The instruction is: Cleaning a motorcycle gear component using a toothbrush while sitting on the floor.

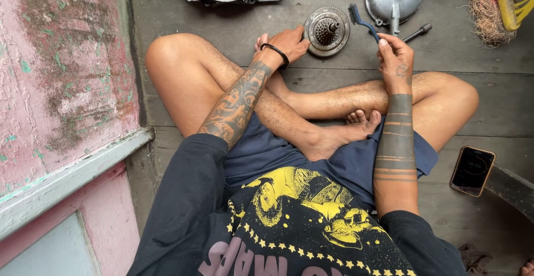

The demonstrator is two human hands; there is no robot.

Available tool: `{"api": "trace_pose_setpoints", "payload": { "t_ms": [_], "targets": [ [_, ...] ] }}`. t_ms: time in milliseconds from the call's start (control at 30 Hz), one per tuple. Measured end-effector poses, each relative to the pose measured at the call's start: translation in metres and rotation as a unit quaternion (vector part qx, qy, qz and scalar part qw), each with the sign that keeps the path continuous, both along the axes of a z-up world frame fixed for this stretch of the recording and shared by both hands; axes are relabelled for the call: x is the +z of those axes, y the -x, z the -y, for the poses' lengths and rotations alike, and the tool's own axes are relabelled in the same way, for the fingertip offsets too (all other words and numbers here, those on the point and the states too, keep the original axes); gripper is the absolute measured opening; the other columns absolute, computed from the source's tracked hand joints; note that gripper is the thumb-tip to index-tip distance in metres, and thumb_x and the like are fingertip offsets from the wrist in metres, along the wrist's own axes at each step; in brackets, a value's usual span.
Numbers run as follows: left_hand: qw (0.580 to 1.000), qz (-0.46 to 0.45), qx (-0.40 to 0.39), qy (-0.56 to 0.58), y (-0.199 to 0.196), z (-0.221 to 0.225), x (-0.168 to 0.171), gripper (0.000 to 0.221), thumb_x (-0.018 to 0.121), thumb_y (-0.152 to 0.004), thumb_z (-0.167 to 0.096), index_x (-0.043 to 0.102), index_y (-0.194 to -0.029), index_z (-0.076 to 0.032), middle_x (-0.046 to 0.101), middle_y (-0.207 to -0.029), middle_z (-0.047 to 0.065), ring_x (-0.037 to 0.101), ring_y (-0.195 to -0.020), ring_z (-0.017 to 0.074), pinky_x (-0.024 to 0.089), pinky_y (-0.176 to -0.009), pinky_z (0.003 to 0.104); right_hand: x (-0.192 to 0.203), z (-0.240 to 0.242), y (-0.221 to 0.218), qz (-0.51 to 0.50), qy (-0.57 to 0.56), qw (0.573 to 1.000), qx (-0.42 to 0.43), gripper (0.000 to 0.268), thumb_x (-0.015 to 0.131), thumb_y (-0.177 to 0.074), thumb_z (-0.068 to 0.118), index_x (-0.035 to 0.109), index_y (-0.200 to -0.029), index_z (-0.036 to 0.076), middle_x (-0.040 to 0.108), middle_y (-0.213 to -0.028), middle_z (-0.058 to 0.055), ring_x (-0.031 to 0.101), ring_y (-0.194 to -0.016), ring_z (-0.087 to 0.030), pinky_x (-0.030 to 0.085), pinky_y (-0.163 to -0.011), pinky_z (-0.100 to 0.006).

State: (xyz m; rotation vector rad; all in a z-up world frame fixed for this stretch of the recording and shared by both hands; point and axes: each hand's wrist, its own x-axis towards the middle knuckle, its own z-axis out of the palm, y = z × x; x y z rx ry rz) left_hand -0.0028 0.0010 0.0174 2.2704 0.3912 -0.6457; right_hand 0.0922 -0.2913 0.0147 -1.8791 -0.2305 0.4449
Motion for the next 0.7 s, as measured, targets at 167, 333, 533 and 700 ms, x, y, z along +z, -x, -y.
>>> {"api": "trace_pose_setpoints", "payload": {
  "t_ms": [167,333,533,700],
  "targets": [
    [1.0,0.014,-0.007,-0.004,0.0,-0.002,-0.003,0.037,0.041,-0.094,-0.036,0.06,-0.108,-0.007,0.071,-0.092,0.015,0.067,-0.075,0.0312,0.052,-0.08,0.049,0.013,-0.007,0.006,0.127,0.142,0.982,0.011,0.023,0.064,-0.101,0.011,0.076,-0.119,0.002,0.068,-0.089,-0.002,0.056,-0.075,-0.01,0.046,-0.066,-0.024],
    [0.999,0.016,-0.03,0.039,-0.001,-0.004,-0.022,0.052,0.039,-0.092,-0.043,0.061,-0.117,-0.003,0.069,-0.113,0.031,0.063,-0.114,0.0512,0.042,-0.098,0.07,0.012,0.001,0.006,-0.004,-0.003,0.997,-0.074,0.024,0.048,-0.112,0.019,0.068,-0.123,0.012,0.043,-0.067,0.0,0.041,-0.049,-0.005,0.038,-0.045,-0.018],
    [0.996,0.06,-0.037,0.064,0.012,-0.014,0.014,0.047,0.04,-0.09,-0.036,0.066,-0.117,-0.009,0.071,-0.111,0.025,0.063,-0.114,0.0481,0.048,-0.095,0.063,-0.008,0.011,0.002,0.005,-0.041,0.988,-0.15,0.03,0.045,-0.112,0.032,0.069,-0.111,0.013,0.037,-0.063,0.002,0.035,-0.043,-0.005,0.033,-0.039,-0.02],
    [0.987,0.155,0.026,-0.023,0.018,-0.01,-0.002,0.036,0.048,-0.089,-0.03,0.069,-0.111,-0.012,0.077,-0.093,0.009,0.071,-0.081,0.0312,0.056,-0.078,0.045,0.033,0.009,0.026,-0.065,-0.103,0.983,-0.136,0.039,0.044,-0.106,0.042,0.066,-0.099,0.01,0.038,-0.061,0.008,0.025,-0.047,-0.001,0.021,-0.042,-0.019]
  ]
}}
